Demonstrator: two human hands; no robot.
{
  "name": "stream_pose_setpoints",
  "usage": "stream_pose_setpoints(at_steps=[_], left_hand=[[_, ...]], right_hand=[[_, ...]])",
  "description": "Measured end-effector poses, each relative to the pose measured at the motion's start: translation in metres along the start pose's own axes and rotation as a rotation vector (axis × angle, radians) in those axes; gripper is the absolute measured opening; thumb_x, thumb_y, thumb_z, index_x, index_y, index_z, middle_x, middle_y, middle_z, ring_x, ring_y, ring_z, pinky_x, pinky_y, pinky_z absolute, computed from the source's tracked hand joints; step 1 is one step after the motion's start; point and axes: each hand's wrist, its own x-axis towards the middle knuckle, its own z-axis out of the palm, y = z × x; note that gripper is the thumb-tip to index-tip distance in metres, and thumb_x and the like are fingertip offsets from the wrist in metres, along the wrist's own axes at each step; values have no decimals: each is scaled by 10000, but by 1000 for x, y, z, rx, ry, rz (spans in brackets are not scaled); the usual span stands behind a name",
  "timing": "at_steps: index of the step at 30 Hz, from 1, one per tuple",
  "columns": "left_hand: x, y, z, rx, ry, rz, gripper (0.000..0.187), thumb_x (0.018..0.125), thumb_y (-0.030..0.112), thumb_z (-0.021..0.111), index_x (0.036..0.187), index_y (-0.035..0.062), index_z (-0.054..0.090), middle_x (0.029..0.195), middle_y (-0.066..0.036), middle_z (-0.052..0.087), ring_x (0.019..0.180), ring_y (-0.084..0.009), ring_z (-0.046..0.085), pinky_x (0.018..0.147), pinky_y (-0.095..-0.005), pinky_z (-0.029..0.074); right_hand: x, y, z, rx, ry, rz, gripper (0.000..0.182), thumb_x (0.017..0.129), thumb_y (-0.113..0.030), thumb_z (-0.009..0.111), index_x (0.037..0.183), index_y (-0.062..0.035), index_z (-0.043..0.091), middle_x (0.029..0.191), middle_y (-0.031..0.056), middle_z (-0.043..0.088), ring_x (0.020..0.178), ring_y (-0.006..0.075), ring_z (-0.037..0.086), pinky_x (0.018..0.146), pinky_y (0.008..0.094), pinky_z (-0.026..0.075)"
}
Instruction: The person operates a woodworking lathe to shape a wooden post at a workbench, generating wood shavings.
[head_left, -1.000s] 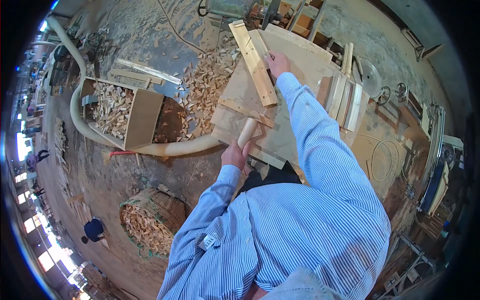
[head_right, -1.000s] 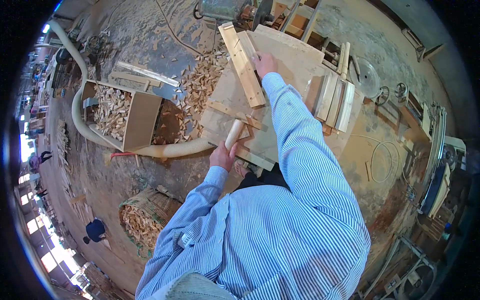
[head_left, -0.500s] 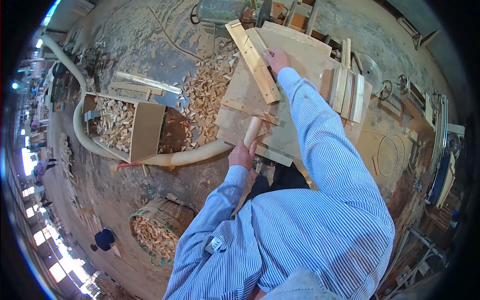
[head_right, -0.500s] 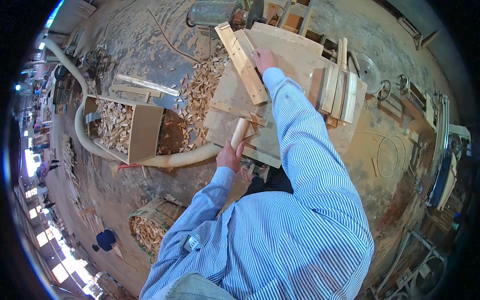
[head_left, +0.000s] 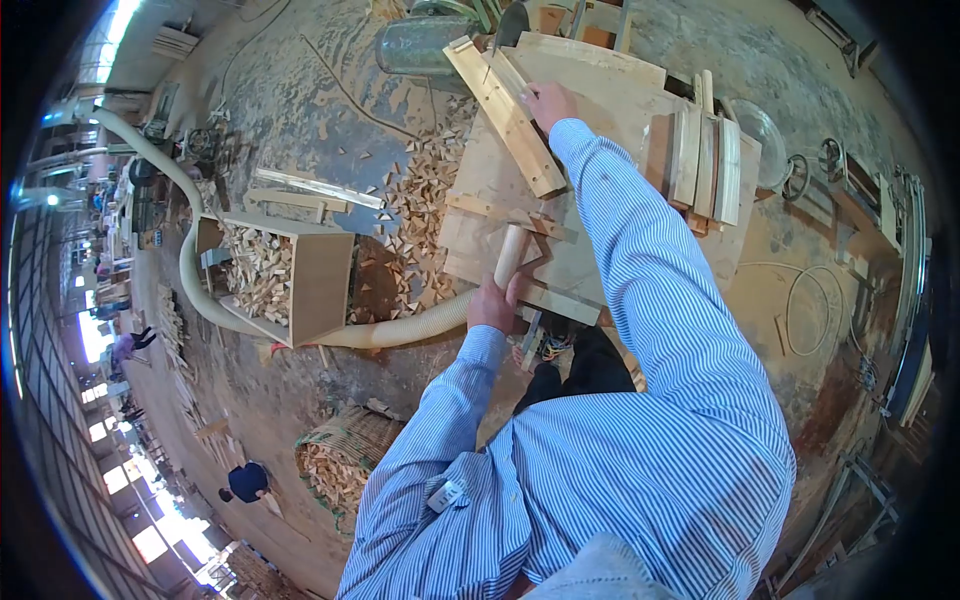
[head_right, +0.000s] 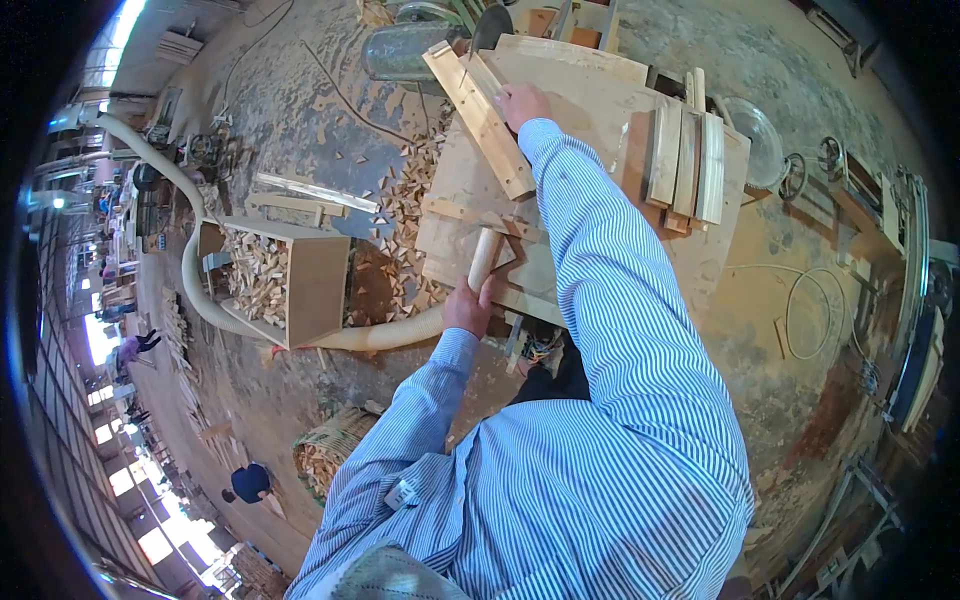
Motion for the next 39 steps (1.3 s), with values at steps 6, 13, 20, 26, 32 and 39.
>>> stream_pose_setpoints(at_steps=[6, 13, 20, 26, 32, 39], left_hand=[[6, 4, 3, 5, 72, 57, 599, 995, 585, 546, 1068, -10, 562, 851, -292, 694, 818, -490, 677, 707, -570, 531], [1, 6, 0, -16, 72, 50, 597, 992, 579, 558, 1050, -15, 562, 867, -303, 692, 831, -495, 677, 722, -572, 532], [-20, -10, 1, -24, 103, 55, 580, 984, 567, 574, 1025, -12, 558, 871, -309, 690, 836, -501, 675, 733, -577, 530], [-45, -31, -4, -54, 55, 20, 575, 981, 556, 586, 1031, -16, 558, 884, -323, 682, 863, -512, 663, 753, -592, 517], [-65, -45, -7, -57, 19, 11, 567, 978, 545, 601, 1042, -16, 550, 890, -323, 680, 872, -511, 662, 759, -584, 519], [-79, -58, -11, -55, -40, -12, 559, 986, 547, 591, 1044, -7, 542, 886, -309, 687, 870, -497, 673, 754, -575, 524]], right_hand=[[11, 7, 2, -50, 65, -64, 324, 943, -339, 647, 1154, -121, 762, 1147, 203, 712, 1091, 388, 654, 970, 485, 507], [7, 2, -2, -52, 58, -67, 332, 938, -327, 645, 1181, -128, 752, 1122, 201, 721, 1071, 392, 661, 954, 489, 516], [-30, -5, -3, -67, 90, -71, 390, 905, -350, 676, 1237, -153, 738, 1133, 192, 728, 1083, 378, 673, 984, 474, 518], [-61, -13, -15, -91, 151, -47, 444, 901, -373, 684, 1265, -121, 718, 1152, 222, 704, 1105, 383, 659, 974, 482, 526], [-109, -34, -25, -188, 52, -132, 357, 932, -337, 648, 1151, -68, 735, 1084, 238, 680, 1043, 400, 661, 930, 502, 527], [-119, -24, 25, -79, 80, -31, 344, 953, -363, 639, 1107, -84, 767, 1074, 227, 712, 1032, 404, 667, 938, 496, 519]])
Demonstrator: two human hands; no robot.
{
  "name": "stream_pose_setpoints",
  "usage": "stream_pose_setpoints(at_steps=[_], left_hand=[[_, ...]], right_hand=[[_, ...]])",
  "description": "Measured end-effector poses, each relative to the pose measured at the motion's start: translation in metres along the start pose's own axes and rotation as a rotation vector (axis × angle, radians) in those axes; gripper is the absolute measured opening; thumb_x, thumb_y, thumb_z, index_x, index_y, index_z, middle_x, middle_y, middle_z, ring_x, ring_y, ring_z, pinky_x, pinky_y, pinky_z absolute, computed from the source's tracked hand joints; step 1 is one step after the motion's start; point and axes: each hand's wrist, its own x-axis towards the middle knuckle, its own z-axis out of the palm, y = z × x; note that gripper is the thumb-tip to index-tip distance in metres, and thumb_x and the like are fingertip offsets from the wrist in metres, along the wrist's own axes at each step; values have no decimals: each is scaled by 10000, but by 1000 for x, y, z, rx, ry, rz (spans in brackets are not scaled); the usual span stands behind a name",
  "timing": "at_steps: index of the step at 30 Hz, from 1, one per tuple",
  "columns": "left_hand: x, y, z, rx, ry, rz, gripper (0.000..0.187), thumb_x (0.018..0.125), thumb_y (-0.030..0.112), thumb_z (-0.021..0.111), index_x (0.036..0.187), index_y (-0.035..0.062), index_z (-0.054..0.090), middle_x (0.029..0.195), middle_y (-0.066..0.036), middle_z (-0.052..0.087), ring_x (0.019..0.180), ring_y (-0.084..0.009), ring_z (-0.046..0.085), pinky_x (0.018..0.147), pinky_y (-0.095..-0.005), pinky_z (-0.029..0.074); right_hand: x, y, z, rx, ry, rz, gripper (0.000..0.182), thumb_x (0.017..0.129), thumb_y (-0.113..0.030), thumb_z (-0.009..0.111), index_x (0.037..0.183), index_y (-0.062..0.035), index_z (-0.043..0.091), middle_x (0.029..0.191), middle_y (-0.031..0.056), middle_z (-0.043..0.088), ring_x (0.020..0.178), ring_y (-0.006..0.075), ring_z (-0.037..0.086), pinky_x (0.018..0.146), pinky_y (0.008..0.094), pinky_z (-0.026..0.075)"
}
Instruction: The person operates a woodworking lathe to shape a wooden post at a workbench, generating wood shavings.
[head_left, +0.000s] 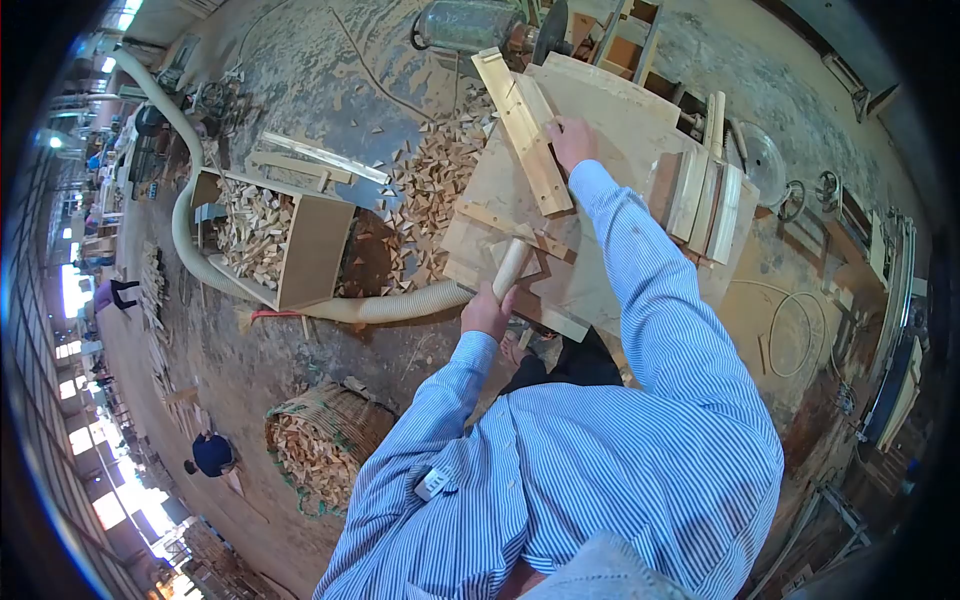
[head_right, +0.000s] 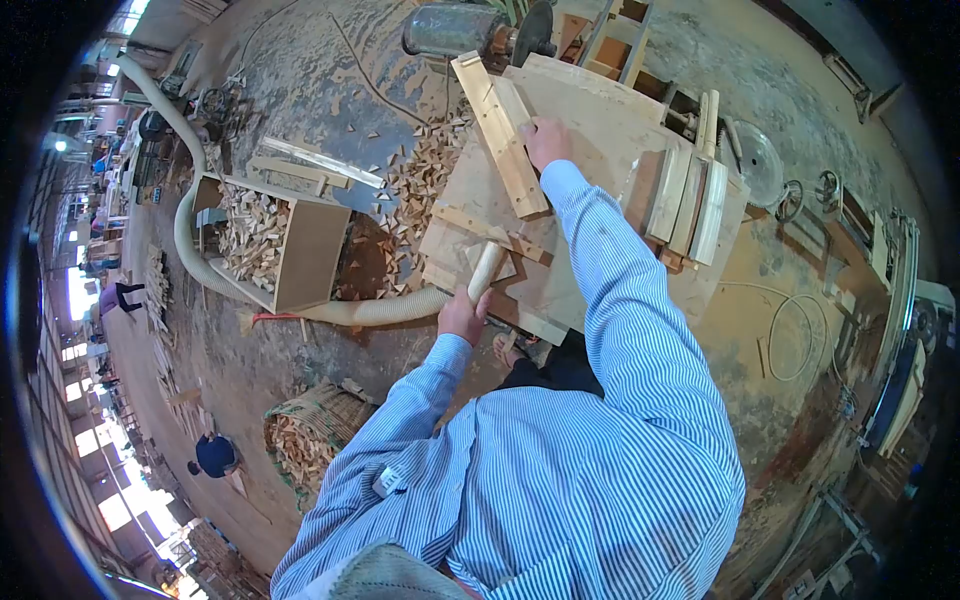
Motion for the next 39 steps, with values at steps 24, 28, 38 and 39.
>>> stream_pose_setpoints(at_steps=[24, 28, 38, 39], left_hand=[[56, 45, 2, 34, -17, 2, 561, 1001, 575, 552, 1055, 17, 528, 852, -281, 694, 828, -486, 683, 720, -557, 537], [73, 61, 4, 22, -1, 18, 566, 1003, 574, 550, 1053, 11, 524, 850, -279, 693, 835, -484, 684, 728, -557, 536], [86, 66, 11, -5, 75, 63, 546, 1000, 539, 578, 994, -6, 536, 842, -271, 693, 810, -468, 685, 720, -551, 536], [83, 65, 11, -6, 73, 62, 546, 1000, 539, 578, 994, -6, 536, 842, -271, 693, 810, -468, 685, 720, -551, 536]], right_hand=[[116, 13, 2, -26, 19, -26, 338, 959, -393, 637, 1110, -126, 779, 1077, 205, 721, 1039, 393, 666, 934, 496, 519], [138, 21, -3, -8, -53, 4, 386, 964, -419, 629, 1178, -125, 759, 1112, 214, 709, 1069, 383, 658, 976, 489, 498], [138, 21, -14, 77, 49, 8, 338, 903, -334, 678, 1152, -122, 764, 1135, 182, 719, 1089, 380, 657, 947, 479, 523], [133, 20, -15, 72, 56, 57, 362, 885, -324, 692, 1165, -103, 756, 1169, 183, 710, 1111, 372, 652, 956, 471, 522]])
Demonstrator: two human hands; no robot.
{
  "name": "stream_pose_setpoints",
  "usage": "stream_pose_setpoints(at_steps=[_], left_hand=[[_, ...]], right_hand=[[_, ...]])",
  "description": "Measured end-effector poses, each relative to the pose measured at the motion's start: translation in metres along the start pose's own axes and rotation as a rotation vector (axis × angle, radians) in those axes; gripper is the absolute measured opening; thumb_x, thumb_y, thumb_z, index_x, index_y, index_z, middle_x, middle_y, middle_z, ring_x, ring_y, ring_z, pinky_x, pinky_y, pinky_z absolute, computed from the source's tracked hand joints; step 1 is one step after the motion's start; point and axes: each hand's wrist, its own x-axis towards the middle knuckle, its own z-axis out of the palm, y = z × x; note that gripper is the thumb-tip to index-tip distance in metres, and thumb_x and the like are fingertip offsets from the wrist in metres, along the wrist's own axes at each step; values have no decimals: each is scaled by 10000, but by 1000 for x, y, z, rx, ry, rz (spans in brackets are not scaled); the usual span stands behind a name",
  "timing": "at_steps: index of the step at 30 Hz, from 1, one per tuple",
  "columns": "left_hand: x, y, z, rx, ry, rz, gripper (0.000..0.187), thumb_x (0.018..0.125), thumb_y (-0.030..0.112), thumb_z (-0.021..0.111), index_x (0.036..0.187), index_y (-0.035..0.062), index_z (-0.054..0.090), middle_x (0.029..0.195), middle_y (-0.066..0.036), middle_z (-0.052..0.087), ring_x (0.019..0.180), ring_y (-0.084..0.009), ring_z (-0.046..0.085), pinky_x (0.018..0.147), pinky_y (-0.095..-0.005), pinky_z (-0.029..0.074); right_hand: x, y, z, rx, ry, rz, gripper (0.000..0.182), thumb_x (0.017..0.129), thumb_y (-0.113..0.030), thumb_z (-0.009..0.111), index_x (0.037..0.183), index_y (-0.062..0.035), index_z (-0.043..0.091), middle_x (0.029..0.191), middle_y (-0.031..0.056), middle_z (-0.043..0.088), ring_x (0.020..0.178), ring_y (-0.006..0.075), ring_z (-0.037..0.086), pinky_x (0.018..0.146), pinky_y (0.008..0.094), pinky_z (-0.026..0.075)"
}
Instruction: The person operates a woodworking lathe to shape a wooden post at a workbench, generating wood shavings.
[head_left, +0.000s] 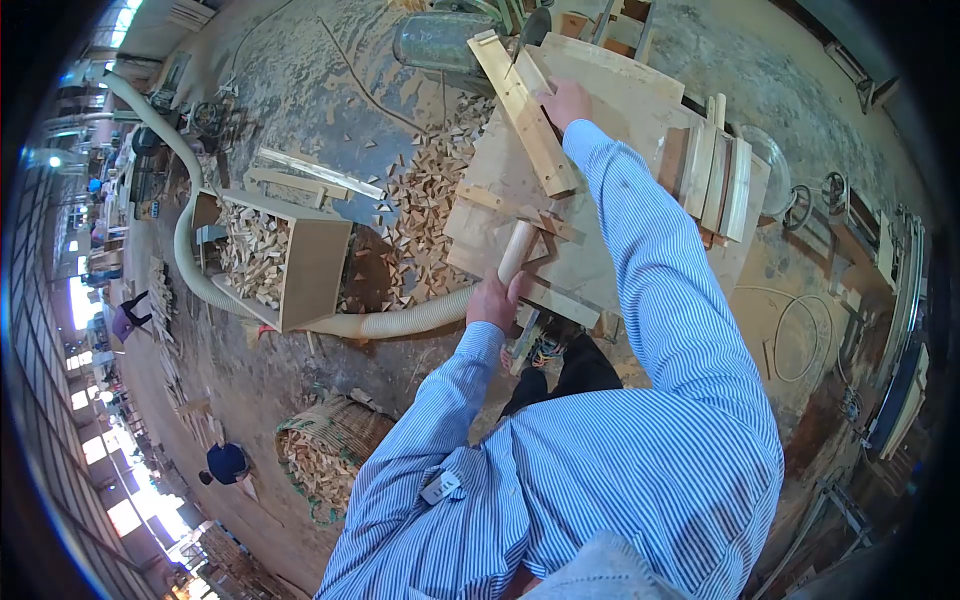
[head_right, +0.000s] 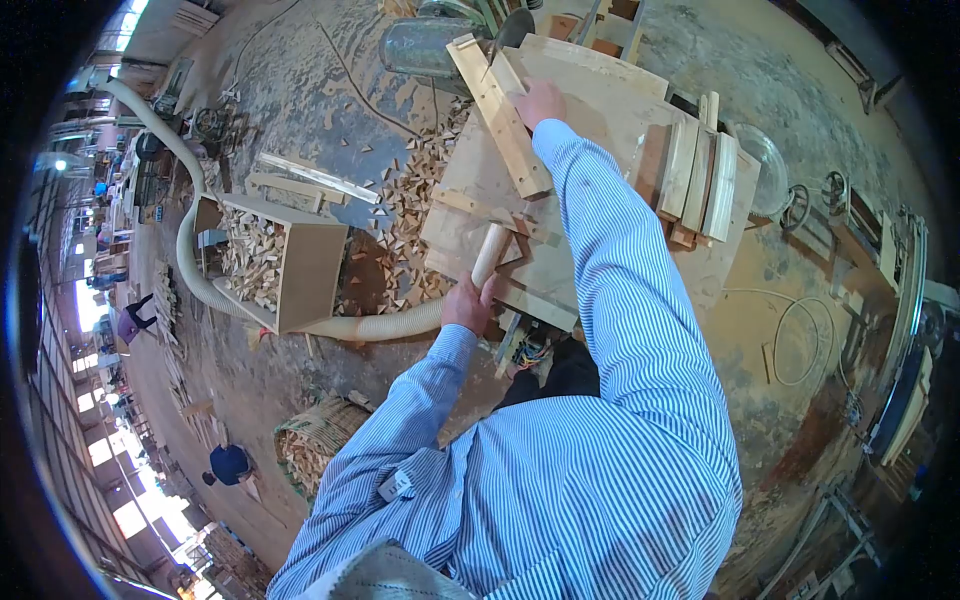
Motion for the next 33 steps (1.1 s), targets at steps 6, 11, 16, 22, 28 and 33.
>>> stream_pose_setpoints(at_steps=[6, 11, 16, 22, 28, 33], left_hand=[[-21, -13, -3, 0, 20, 5, 513, 987, 493, 621, 1024, -15, 559, 864, -296, 687, 823, -499, 666, 724, -565, 528], [-40, -33, -5, 19, 1, 20, 530, 985, 531, 604, 1026, 8, 528, 874, -283, 696, 838, -480, 685, 719, -554, 544], [-62, -44, -14, 18, -32, -11, 535, 984, 532, 604, 1026, 3, 542, 882, -290, 693, 847, -491, 678, 732, -561, 537], [-81, -56, -18, 28, -95, -62, 531, 990, 534, 591, 1024, 7, 536, 876, -282, 695, 843, -480, 686, 735, -556, 541], [-83, -60, -18, 35, -100, -50, 521, 994, 527, 589, 1008, 12, 512, 859, -269, 697, 826, -466, 693, 731, -550, 548], [-77, -55, -16, 22, -93, -39, 521, 992, 528, 592, 1007, 13, 512, 854, -266, 698, 822, -465, 693, 729, -547, 547]], right_hand=[[-31, -6, -31, -96, 81, -38, 420, 867, -307, 718, 1193, -44, 730, 1199, 219, 676, 1126, 375, 641, 990, 464, 509], [-72, -12, -26, -59, 82, -169, 355, 889, -310, 703, 1106, -31, 742, 1150, 246, 660, 1096, 400, 636, 958, 497, 505], [-93, -6, 5, 7, 11, -8, 296, 908, -331, 682, 1032, -83, 786, 997, 221, 726, 996, 394, 673, 903, 513, 517], [-78, -18, 41, 11, 47, -37, 299, 911, -351, 676, 1063, -122, 795, 989, 202, 740, 953, 400, 688, 894, 503, 530], [-59, -30, 41, 2, -14, -27, 294, 910, -350, 688, 1053, -119, 800, 1009, 211, 738, 963, 402, 694, 893, 499, 538], [-52, -26, 45, 3, 23, -37, 285, 904, -336, 700, 1046, -111, 801, 1037, 222, 734, 985, 408, 688, 917, 493, 533]])
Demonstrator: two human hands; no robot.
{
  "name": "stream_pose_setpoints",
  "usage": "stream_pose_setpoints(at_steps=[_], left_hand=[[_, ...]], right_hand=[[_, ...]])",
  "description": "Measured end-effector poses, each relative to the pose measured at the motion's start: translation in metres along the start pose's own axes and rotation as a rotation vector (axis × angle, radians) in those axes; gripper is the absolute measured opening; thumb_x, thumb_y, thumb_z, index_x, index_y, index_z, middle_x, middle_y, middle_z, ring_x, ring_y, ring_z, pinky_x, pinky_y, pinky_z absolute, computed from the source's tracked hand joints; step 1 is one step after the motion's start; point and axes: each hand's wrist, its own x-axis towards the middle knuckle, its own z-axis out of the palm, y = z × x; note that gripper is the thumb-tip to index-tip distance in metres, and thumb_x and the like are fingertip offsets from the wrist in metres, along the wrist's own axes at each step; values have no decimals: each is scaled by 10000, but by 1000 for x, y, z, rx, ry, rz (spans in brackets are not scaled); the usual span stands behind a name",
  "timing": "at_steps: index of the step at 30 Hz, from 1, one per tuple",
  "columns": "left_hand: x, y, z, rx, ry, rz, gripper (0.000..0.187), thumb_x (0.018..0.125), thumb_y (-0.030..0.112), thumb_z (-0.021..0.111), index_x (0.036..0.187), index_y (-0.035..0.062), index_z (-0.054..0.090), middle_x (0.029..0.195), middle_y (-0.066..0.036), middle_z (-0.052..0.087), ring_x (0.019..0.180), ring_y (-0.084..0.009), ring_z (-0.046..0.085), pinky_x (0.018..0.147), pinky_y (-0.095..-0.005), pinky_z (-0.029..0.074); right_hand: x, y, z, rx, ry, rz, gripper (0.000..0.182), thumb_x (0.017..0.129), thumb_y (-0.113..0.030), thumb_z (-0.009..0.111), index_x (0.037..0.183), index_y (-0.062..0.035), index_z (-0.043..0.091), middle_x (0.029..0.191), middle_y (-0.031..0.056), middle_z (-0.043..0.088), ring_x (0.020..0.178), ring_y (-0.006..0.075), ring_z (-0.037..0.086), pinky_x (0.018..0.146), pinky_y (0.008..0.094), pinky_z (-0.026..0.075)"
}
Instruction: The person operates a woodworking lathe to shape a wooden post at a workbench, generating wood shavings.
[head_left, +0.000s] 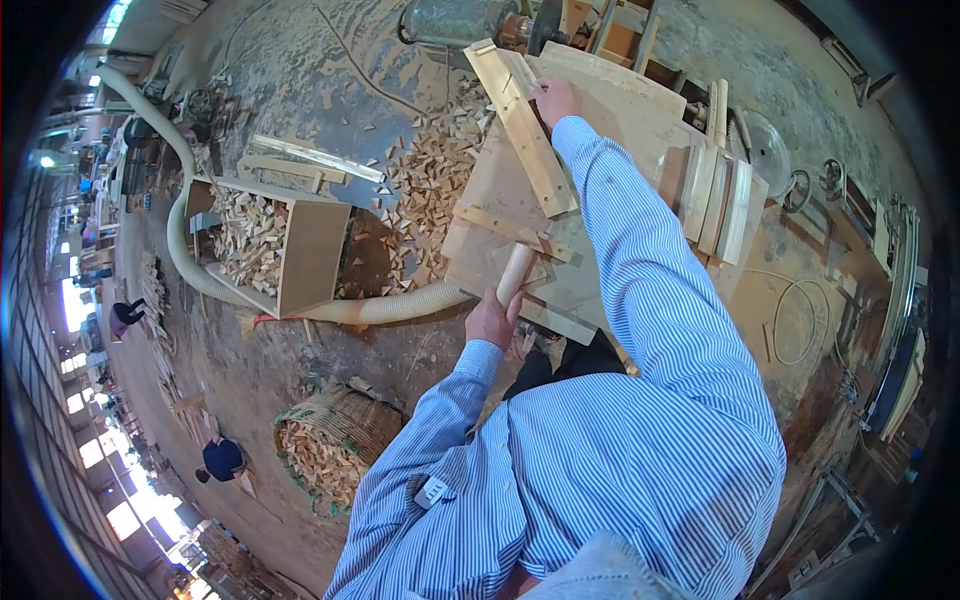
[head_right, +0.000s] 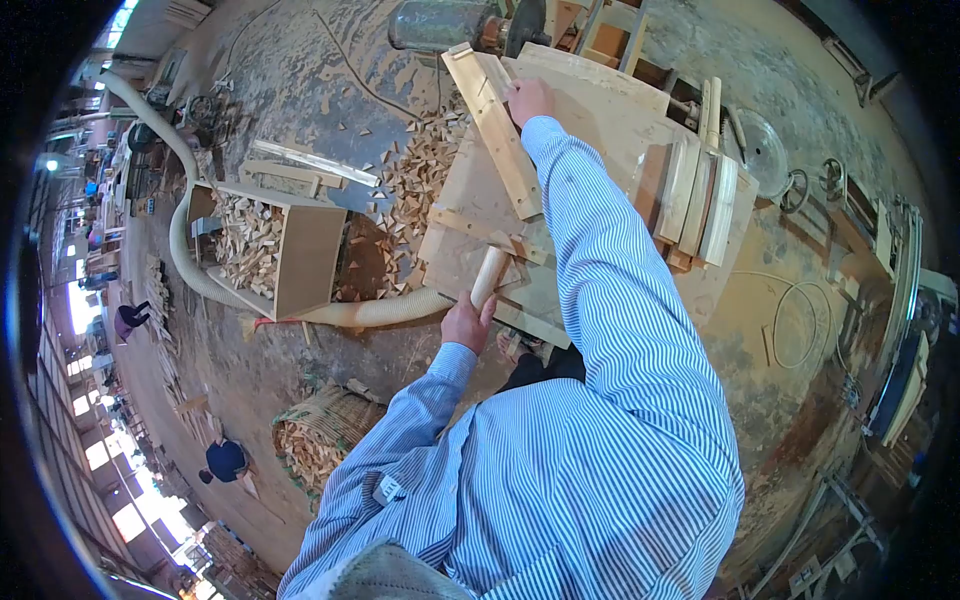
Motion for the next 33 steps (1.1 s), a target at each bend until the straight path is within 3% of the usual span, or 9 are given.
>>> stream_pose_setpoints(at_steps=[7, 13, 16, 20, 22, 29, 31, 33], left_hand=[[26, 25, -3, 4, -1, -27, 508, 986, 516, 612, 1006, 17, 519, 819, -248, 694, 799, -455, 696, 719, -543, 548], [57, 45, 0, -5, -12, -26, 530, 1000, 536, 574, 1078, 13, 541, 865, -285, 696, 830, -484, 684, 718, -560, 539], [68, 55, 0, -8, 0, -26, 540, 997, 542, 576, 1071, 8, 540, 870, -290, 695, 832, -486, 681, 718, -558, 537], [76, 63, 2, -8, 34, -31, 566, 992, 558, 576, 1061, -2, 544, 879, -298, 694, 841, -489, 679, 727, -556, 536], [77, 66, 1, -5, 39, -34, 571, 992, 563, 575, 1060, -4, 545, 881, -299, 694, 844, -488, 679, 729, -557, 535], [65, 57, 1, -2, 37, -28, 568, 997, 554, 568, 1073, -9, 549, 890, -305, 694, 852, -491, 677, 739, -562, 534], [60, 48, 6, 5, 55, -9, 561, 997, 546, 570, 1073, -9, 549, 892, -306, 693, 855, -493, 676, 742, -563, 533], [54, 39, 7, 9, 79, 6, 554, 998, 539, 573, 1073, -9, 548, 894, -307, 693, 857, -495, 674, 745, -564, 533]], right_hand=[[35, 8, -6, -31, -54, 31, 311, 926, -341, 698, 1104, -100, 783, 1137, 203, 715, 1062, 377, 676, 962, 468, 510], [75, 24, -4, -86, 12, -63, 291, 922, -334, 697, 1088, -113, 789, 1037, 186, 744, 964, 383, 701, 911, 484, 532], [90, 28, -7, -23, -30, -20, 282, 909, -318, 682, 1020, -79, 780, 1068, 205, 714, 1054, 388, 653, 944, 502, 508], [101, 32, -12, -36, 6, -53, 285, 911, -331, 678, 1008, -85, 781, 1054, 197, 723, 1040, 387, 664, 936, 505, 514], [106, 28, -20, -90, -78, -91, 288, 902, -336, 680, 1013, -90, 782, 1047, 185, 733, 1028, 381, 677, 934, 498, 519], [69, 19, -37, -86, -61, -77, 276, 871, -315, 685, 1034, -115, 782, 1053, 182, 735, 1026, 382, 682, 927, 496, 528], [63, 34, -14, 89, 165, -45, 250, 853, -286, 694, 1011, -112, 781, 1036, 175, 738, 1007, 380, 684, 924, 497, 529], [45, 12, -45, 22, 127, -10, 258, 851, -281, 698, 1018, -99, 774, 1046, 180, 734, 1016, 380, 679, 929, 493, 527]])
